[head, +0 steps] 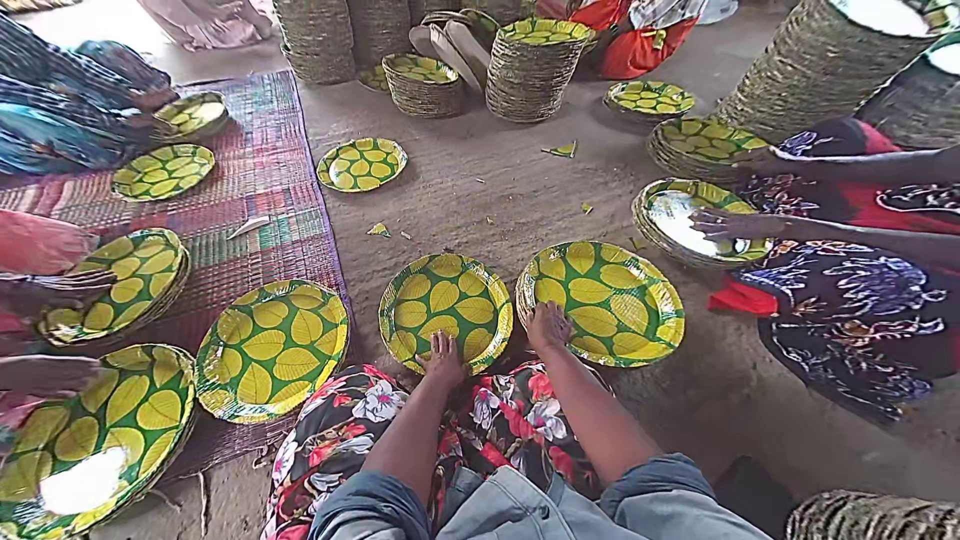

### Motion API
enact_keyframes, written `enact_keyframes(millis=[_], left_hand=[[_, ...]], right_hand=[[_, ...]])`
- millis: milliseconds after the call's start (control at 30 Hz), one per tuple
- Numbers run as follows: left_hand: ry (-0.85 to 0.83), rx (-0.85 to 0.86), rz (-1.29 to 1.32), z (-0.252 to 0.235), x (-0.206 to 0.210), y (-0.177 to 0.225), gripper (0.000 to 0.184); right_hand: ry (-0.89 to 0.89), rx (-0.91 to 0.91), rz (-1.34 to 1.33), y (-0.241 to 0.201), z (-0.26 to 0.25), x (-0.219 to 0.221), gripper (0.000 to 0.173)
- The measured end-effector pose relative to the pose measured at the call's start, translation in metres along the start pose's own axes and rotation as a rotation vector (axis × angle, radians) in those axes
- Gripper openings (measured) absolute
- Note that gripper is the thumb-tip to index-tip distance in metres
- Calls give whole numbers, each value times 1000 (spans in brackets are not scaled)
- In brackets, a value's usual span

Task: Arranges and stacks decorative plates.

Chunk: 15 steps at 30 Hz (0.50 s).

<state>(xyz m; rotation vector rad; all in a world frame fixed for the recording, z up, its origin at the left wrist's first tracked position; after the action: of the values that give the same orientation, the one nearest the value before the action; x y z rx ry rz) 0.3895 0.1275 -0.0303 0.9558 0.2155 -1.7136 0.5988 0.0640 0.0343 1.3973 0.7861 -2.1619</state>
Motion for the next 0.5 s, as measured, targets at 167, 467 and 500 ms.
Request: enact_keyframes(millis=[167, 467, 500], left_hand=[[196, 32, 104, 8, -7, -2, 78], [485, 2, 183, 9, -29, -8, 72], [323, -50, 163, 4, -22, -11, 74]], right_hand=[[407, -170, -108, 8, 11, -6, 31], [46, -38, -15, -6, 6, 15, 44], [19, -9, -26, -3, 3, 12, 39]])
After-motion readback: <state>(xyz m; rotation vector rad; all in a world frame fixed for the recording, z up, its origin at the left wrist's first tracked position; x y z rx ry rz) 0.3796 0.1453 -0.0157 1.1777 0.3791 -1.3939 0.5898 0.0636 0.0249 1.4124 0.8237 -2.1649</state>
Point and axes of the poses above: each hand's wrist, its own z-axis away from the middle knuckle, its own x-axis out of the palm, y = z × x, the point moved 4 cm from there along -z, towards the middle knuckle, and after that the axes turned 5 degrees about -y, right-handed, at the moved point
